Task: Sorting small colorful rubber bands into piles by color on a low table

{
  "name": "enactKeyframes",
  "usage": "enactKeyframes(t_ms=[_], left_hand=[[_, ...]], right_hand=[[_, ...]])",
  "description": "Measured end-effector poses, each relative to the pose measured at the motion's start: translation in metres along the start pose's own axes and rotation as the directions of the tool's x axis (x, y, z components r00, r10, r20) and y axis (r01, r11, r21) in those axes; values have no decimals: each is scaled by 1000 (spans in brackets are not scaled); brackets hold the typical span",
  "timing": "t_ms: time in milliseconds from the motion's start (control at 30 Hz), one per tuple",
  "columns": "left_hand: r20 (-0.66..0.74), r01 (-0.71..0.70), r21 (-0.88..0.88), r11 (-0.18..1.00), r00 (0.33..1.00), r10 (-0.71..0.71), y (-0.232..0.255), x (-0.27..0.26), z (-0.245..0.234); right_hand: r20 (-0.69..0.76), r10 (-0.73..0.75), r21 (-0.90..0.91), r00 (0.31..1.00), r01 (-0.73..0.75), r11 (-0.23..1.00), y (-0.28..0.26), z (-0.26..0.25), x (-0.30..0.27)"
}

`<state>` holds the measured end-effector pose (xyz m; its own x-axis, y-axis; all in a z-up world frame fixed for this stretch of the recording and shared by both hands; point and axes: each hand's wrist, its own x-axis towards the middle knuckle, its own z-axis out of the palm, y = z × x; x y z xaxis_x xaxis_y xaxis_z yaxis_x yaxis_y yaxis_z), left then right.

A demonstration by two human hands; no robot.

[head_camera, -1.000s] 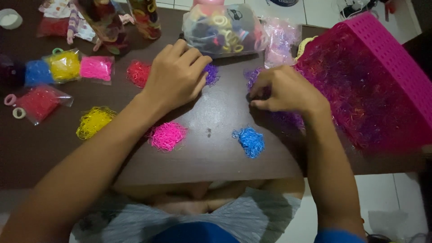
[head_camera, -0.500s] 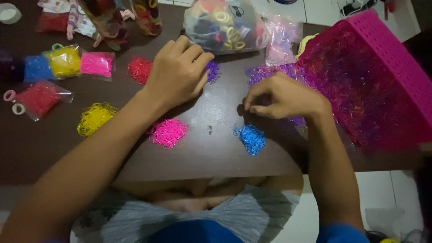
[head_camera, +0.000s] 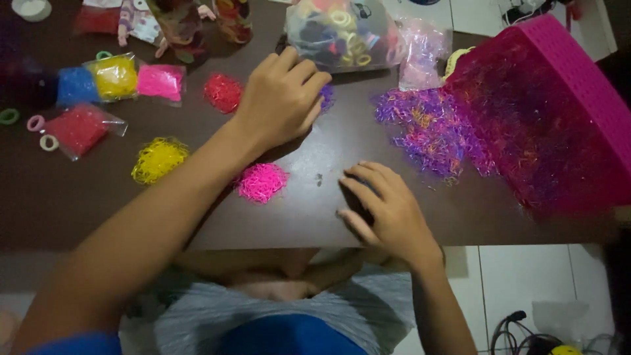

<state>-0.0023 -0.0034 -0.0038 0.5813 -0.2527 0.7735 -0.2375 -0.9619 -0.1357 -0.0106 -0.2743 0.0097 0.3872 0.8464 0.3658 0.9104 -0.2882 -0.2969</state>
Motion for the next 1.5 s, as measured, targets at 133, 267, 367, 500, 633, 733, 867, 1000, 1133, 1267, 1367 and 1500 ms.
enactKeyframes(t_ms=[133,267,367,500,633,733,867,1000,1133,1267,1367,1500], left_hand=[[11,0,25,1000,1000,0,0,0,4],[-9,6,16,1000,1000,-5,-1,-2,4],[0,8,4,1000,1000,-8,0,-3,4],[33,5,-18,1000,999,-4,4,-2,5],[7,-34,-9,999,999,34,8,-3,3],[-5,-25,-21,999,1000,25,5,4,0],[-42,-34,87,996,998,37,-1,12,-17],[-34,49,24,998,998,-49,13,17,-77],[149,231,-194,954,968,-204,53,-22,-123],[304,493,-167,854,849,-431,75,-67,-106],[344,568,-216,794,805,-483,83,-75,-102],[365,585,-310,749,801,-474,87,-72,-92]], right_hand=[[-57,21,66,998,-17,998,0,-1,1],[-114,135,52,984,-130,990,-6,2,0],[-139,172,60,975,-165,984,-6,5,-1],[-173,150,30,973,-147,989,-6,4,-1],[-182,190,26,965,-189,982,-9,5,-2],[-158,129,11,979,-129,992,-6,3,4],[-187,156,59,970,-147,987,-8,3,2],[-226,196,69,954,-185,980,-8,2,-3],[-394,204,-39,896,-238,970,8,6,-16],[-624,243,-33,742,-337,941,31,-1,-24],[-531,297,-63,794,-386,920,41,-20,-15],[-194,237,-273,952,-284,919,89,-33,-1]])
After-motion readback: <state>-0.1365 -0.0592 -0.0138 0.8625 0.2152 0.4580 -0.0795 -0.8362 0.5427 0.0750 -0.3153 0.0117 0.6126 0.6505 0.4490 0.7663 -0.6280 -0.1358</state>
